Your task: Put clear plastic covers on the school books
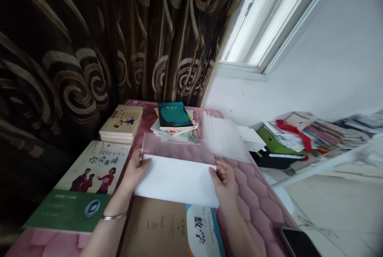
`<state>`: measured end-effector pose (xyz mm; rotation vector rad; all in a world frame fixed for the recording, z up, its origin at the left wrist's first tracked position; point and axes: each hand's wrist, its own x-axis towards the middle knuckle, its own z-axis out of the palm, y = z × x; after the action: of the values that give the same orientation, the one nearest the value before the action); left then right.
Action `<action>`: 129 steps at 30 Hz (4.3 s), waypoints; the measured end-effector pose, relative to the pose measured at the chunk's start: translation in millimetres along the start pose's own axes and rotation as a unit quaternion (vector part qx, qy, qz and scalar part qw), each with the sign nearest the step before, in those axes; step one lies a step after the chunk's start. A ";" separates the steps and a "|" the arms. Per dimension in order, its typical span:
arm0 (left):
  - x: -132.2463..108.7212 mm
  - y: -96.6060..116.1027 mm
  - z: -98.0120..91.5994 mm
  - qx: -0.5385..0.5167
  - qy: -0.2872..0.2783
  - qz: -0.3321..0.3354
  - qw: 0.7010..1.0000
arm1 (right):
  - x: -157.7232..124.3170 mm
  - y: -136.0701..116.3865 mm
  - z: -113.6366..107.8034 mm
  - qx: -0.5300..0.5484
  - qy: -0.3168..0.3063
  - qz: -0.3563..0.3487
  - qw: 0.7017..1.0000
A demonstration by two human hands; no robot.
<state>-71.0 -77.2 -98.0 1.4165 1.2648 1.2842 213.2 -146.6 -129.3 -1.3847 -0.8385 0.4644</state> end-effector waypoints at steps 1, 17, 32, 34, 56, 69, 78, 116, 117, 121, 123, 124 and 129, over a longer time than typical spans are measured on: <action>-0.4 1.3 -0.1 0.005 -0.002 -0.004 1.000 | 1.7 1.2 -0.3 0.009 -0.007 0.005 1.000; 0.1 -4.8 2.0 -0.015 -0.003 -0.027 1.000 | 5.2 -2.7 -5.7 0.005 -0.050 0.043 0.998; 0.9 -6.2 3.1 0.023 0.002 -0.003 1.000 | 4.6 4.8 -6.0 0.020 -0.058 0.022 0.998; 0.8 -4.1 3.6 0.030 0.006 0.009 0.999 | 4.9 4.0 -5.3 0.011 -0.055 0.017 0.998; 2.7 -8.4 3.4 0.086 -0.004 0.055 0.995 | -38.4 -42.5 20.0 -0.377 -0.207 -0.397 0.811; -0.2 -3.9 2.4 0.045 -0.046 0.010 0.998 | -55.9 -32.9 45.4 -0.393 -0.212 -0.451 0.773; 2.0 -5.8 3.2 0.052 0.017 0.037 0.998 | -29.9 -31.7 13.6 -0.399 -0.042 -0.320 0.858; -0.4 5.0 0.6 0.003 0.016 -0.005 1.000 | 1.2 -23.7 -11.9 -0.056 -0.043 0.124 0.990; -0.6 4.8 0.4 0.002 0.011 -0.005 1.000 | 1.0 -23.2 -11.3 -0.047 -0.044 0.131 0.989; -0.5 4.2 0.2 0.003 0.000 -0.004 1.000 | 0.3 -22.5 -8.8 -0.045 -0.039 0.139 0.989; -0.3 4.2 0.2 0.004 -0.002 -0.004 1.000 | -0.1 -22.7 -7.5 -0.058 -0.032 0.126 0.990; -0.4 4.2 0.2 0.005 -0.004 -0.005 1.000 | -0.4 -22.6 -7.0 -0.065 -0.031 0.119 0.990; -1.4 4.4 0.1 0.010 -0.008 -0.004 1.000 | -1.4 -19.8 -6.1 -0.108 -0.018 0.070 0.992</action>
<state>-70.2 -79.3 -94.0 1.4304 1.2741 1.2552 213.3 -154.9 -110.2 -1.6456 -0.8439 0.5193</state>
